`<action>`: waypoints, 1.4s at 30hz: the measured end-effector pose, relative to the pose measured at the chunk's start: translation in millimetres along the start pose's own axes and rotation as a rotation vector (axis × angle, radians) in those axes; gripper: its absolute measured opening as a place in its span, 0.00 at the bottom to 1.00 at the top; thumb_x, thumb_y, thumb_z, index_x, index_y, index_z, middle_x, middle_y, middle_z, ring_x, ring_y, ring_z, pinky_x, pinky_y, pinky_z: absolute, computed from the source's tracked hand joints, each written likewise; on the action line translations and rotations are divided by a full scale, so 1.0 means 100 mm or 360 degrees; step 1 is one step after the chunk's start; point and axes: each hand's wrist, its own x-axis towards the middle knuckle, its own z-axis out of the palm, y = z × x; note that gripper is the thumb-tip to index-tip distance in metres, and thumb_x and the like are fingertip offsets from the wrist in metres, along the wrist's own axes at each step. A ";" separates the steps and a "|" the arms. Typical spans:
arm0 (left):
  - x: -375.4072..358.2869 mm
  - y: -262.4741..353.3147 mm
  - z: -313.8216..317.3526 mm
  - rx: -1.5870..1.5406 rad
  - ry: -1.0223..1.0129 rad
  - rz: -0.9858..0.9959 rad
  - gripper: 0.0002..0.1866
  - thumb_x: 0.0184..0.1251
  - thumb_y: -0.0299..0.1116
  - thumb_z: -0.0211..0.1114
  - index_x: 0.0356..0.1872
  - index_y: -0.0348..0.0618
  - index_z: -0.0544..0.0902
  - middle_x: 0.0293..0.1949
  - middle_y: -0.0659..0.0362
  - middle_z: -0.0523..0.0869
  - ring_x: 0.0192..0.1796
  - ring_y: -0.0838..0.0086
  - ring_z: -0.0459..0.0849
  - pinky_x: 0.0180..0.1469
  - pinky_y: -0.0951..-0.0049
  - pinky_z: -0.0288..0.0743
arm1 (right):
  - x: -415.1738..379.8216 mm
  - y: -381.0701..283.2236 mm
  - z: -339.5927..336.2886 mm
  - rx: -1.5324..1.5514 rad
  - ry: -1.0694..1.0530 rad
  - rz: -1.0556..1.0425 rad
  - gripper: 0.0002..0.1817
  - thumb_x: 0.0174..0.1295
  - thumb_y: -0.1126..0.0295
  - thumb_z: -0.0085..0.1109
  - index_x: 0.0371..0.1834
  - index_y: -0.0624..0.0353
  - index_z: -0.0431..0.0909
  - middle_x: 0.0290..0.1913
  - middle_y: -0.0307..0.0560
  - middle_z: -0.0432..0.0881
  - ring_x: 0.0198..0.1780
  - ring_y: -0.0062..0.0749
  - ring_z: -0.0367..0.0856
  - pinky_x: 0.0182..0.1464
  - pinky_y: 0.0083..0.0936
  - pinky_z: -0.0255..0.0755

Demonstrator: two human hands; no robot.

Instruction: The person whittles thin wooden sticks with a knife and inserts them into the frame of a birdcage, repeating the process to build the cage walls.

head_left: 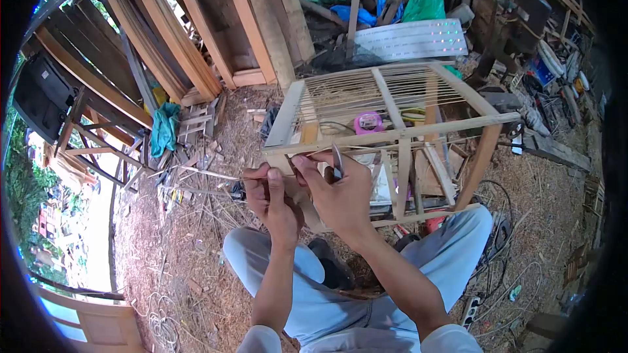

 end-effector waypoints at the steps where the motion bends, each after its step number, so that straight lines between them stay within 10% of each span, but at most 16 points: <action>1: -0.01 -0.01 0.00 0.0004 0.0029 0.0037 0.08 0.69 0.29 0.59 0.41 0.41 0.67 0.40 0.56 0.79 0.41 0.78 0.77 0.45 0.76 0.72 | -0.01 -0.02 0.00 0.0008 -0.0002 0.0014 0.08 0.58 0.72 0.64 0.35 0.67 0.83 0.24 0.40 0.83 0.23 0.14 0.75 0.25 0.15 0.66; 3: -0.02 0.00 0.03 0.0008 0.0069 0.0070 0.09 0.69 0.29 0.59 0.42 0.41 0.67 0.41 0.56 0.79 0.42 0.77 0.77 0.45 0.75 0.72 | -0.02 -0.04 -0.01 -0.0174 -0.0024 0.0021 0.09 0.57 0.73 0.61 0.34 0.70 0.82 0.29 0.57 0.83 0.29 0.36 0.84 0.33 0.28 0.73; 6: -0.01 0.01 0.02 -0.0042 0.0008 0.0071 0.09 0.69 0.28 0.59 0.42 0.41 0.66 0.41 0.55 0.78 0.43 0.77 0.77 0.46 0.75 0.72 | 0.00 -0.07 -0.07 -0.0278 -0.0114 0.0037 0.09 0.57 0.72 0.60 0.33 0.70 0.81 0.28 0.59 0.82 0.27 0.37 0.83 0.32 0.28 0.73; 12: -0.04 0.03 0.02 -0.0040 -0.0120 0.0007 0.09 0.70 0.28 0.56 0.43 0.39 0.64 0.38 0.52 0.78 0.33 0.71 0.80 0.40 0.71 0.75 | -0.05 0.18 -0.03 0.0485 -0.0043 0.0371 0.07 0.62 0.75 0.56 0.31 0.70 0.80 0.25 0.40 0.80 0.27 0.17 0.74 0.30 0.18 0.67; 42: 0.01 0.02 -0.12 0.0018 -0.0059 -0.0061 0.08 0.70 0.27 0.54 0.46 0.41 0.68 0.44 0.56 0.77 0.49 0.73 0.77 0.55 0.71 0.70 | -0.02 0.11 0.04 0.0740 -0.0080 0.0519 0.09 0.62 0.73 0.60 0.40 0.69 0.82 0.29 0.42 0.82 0.30 0.19 0.78 0.33 0.17 0.73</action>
